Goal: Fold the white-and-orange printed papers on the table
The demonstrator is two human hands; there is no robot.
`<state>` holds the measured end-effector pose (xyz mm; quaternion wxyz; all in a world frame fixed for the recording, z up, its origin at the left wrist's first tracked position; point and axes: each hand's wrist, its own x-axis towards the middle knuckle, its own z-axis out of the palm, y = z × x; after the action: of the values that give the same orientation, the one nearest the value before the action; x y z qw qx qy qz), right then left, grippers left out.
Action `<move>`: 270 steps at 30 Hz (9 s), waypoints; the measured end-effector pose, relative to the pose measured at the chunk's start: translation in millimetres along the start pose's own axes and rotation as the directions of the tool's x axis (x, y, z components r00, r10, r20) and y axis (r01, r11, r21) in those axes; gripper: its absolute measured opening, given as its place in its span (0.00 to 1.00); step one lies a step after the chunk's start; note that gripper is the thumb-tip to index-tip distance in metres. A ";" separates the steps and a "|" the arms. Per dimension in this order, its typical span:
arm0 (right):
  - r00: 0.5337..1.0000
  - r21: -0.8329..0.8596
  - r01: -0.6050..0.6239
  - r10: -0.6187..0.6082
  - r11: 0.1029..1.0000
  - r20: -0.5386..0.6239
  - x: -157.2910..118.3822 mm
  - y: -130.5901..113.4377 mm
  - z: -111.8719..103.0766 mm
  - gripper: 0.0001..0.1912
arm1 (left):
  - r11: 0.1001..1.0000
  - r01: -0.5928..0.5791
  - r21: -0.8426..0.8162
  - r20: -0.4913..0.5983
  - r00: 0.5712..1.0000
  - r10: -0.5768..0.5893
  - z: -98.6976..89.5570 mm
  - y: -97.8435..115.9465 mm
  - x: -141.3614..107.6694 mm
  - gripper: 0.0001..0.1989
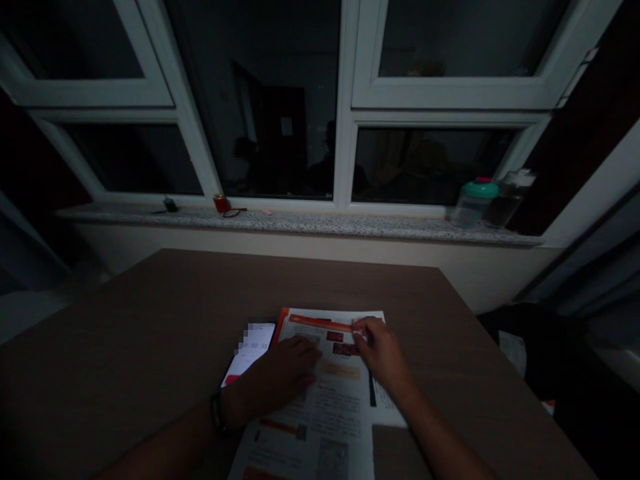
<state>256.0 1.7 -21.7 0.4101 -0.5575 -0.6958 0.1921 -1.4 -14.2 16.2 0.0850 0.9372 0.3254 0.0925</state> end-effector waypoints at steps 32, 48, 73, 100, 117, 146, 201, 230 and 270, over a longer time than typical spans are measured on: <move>0.983 -0.043 0.003 0.005 0.999 0.184 2.2 -7.3 -8.7 0.15 | 0.997 0.009 0.072 0.028 1.000 -0.011 -4.6 2.2 0.9 0.14; 0.999 -0.300 -0.007 0.020 0.954 0.041 -5.5 -2.5 -1.3 0.25 | 0.999 -0.005 -0.035 -0.019 1.000 0.004 5.9 -5.5 -3.0 0.21; 0.997 -0.266 0.010 0.012 0.964 0.079 -4.0 -11.2 -0.7 0.17 | 0.999 -0.011 -0.039 -0.009 1.000 0.011 3.4 -4.6 -1.7 0.20; 0.959 -0.099 0.280 -0.272 0.955 0.083 -12.0 -16.5 3.2 0.19 | 0.994 -0.021 -0.108 0.008 1.000 0.022 4.3 -6.7 -4.6 0.29; 0.955 -0.160 0.166 -0.118 0.973 0.272 -11.4 -24.4 0.1 0.21 | 1.000 0.015 -0.010 0.042 0.999 -0.015 7.2 -9.3 -3.6 0.29; 0.997 -0.114 0.074 -0.073 0.991 0.013 -10.6 -16.7 2.4 0.27 | 0.996 -0.031 -0.082 -0.011 0.999 0.030 8.1 -8.1 -3.9 0.22; 0.961 -0.281 0.163 -0.087 0.946 0.264 -14.4 -28.4 -0.3 0.14 | 0.995 -0.026 -0.095 -0.005 1.000 0.026 5.3 1.8 -3.3 0.32; 0.972 -0.065 0.086 -0.070 0.994 0.224 -18.0 -23.7 6.6 0.11 | 0.999 0.033 0.025 -0.029 0.999 -0.032 5.7 10.1 -3.2 0.20; 0.960 0.072 0.103 -0.118 0.992 0.253 -21.4 -16.8 -5.0 0.15 | 0.986 0.097 0.138 -0.094 0.992 -0.084 14.2 5.0 -0.8 0.29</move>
<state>250.5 -24.3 -14.1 0.3425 -0.4761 -0.7672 0.2595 4.2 -20.0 3.4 0.0080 0.9202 0.3767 0.1062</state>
